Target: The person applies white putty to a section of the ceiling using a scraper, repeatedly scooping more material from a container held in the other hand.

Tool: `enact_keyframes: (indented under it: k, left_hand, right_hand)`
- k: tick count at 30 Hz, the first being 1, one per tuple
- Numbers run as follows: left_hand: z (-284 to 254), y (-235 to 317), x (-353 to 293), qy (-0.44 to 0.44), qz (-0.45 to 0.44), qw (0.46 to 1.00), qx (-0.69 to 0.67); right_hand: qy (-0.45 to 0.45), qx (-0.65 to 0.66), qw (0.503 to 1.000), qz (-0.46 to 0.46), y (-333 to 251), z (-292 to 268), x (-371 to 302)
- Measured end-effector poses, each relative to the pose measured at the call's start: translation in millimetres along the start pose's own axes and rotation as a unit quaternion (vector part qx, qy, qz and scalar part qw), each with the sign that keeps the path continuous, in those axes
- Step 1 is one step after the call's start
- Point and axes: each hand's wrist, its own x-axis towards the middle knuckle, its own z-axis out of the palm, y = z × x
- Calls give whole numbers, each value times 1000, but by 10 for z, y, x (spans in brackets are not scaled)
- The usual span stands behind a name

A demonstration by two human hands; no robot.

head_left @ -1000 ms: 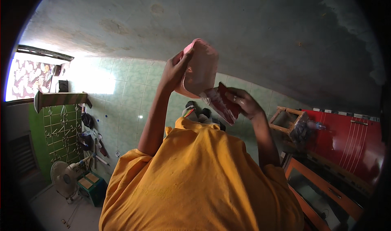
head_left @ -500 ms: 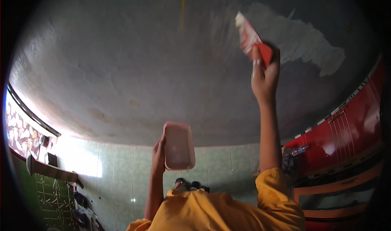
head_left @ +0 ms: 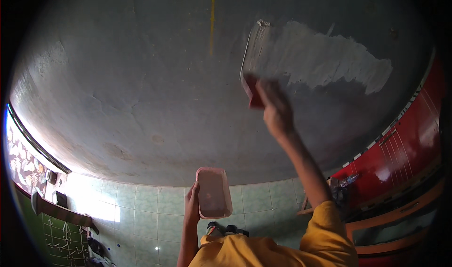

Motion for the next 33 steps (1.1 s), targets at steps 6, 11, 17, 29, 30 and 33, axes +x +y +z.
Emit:
enact_keyframes:
  k: [6,11,17,29,30,33]
  left_hand:
    - [47,-91,14,-9,-23,1000,-5]
    - [-79,-111,-13,-6,-26,1000,-7]
    - [-186,-74,43,2,-47,999,6]
    - [-275,-44,264,-21,-46,999,3]
    - [-329,-47,285,-31,-37,999,-5]
    - [-447,23,376,-42,-30,999,-10]
  right_hand:
    - [83,-81,993,-2,373,-274,1293]
    - [-80,-72,994,-27,-235,501,-274]
    - [6,12,1000,5,-117,25,386]
    - [-163,-18,986,-6,-431,479,-505]
    - [-163,-20,986,-6,-415,437,-427]
    - [-35,-11,999,-27,-291,78,476]
